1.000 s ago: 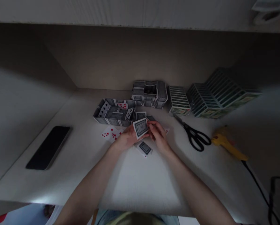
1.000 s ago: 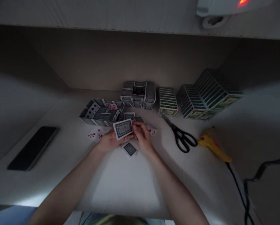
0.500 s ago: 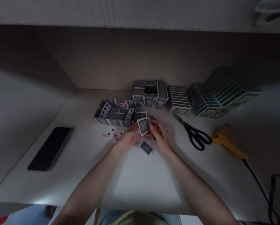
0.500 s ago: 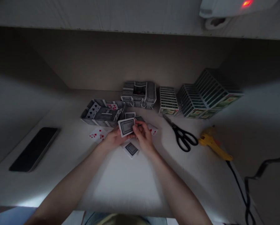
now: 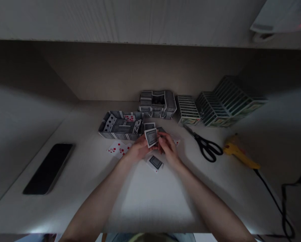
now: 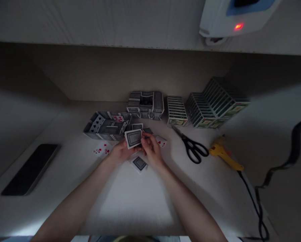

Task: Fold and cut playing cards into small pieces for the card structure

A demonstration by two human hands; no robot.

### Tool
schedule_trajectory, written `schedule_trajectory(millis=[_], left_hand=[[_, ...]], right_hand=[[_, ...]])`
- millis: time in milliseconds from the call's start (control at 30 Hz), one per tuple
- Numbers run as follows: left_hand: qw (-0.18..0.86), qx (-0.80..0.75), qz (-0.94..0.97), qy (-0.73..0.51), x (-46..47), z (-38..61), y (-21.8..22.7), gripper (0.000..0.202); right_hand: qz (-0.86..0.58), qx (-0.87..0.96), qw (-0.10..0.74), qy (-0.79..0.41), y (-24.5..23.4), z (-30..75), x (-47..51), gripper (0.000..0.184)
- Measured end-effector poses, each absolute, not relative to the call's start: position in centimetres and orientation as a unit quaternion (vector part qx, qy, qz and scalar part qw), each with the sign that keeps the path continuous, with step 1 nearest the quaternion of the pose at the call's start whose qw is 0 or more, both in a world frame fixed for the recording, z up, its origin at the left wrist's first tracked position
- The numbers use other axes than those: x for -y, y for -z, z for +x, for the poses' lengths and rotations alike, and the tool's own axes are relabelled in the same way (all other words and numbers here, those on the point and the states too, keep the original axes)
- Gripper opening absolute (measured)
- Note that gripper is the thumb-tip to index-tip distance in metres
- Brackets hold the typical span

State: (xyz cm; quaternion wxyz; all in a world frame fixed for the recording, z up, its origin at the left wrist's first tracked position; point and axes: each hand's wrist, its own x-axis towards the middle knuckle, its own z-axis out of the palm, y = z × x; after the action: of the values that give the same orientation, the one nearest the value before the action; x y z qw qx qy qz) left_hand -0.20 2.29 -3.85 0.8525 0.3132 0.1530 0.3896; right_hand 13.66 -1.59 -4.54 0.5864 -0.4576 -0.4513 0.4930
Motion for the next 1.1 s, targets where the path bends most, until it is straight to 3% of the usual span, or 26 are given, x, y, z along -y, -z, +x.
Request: schedule_trajectory(millis=[200, 367, 667, 1100], left_hand=[[0.813, -0.194, 0.350, -0.423, -2.4, 0.4, 3.9, 0.056], [0.772, -0.233, 0.391, -0.443, -2.4, 0.6, 4.2, 0.061], [0.675, -0.299, 0.479, -0.475, -2.2, 0.9, 4.3, 0.049], [0.647, -0.378, 0.462, -0.474, -1.9, 1.3, 4.6, 0.028]], right_hand=[[-0.463, 0.444, 0.621, -0.450, 4.1, 13.6, 1.7, 0.038], [-0.431, 0.503, 0.594, -0.456, 4.3, 14.3, 1.4, 0.053], [-0.461, 0.462, 0.613, -0.446, 4.5, 14.8, 0.9, 0.026], [-0.491, 0.366, 0.593, -0.523, 3.3, 14.5, 0.9, 0.026]])
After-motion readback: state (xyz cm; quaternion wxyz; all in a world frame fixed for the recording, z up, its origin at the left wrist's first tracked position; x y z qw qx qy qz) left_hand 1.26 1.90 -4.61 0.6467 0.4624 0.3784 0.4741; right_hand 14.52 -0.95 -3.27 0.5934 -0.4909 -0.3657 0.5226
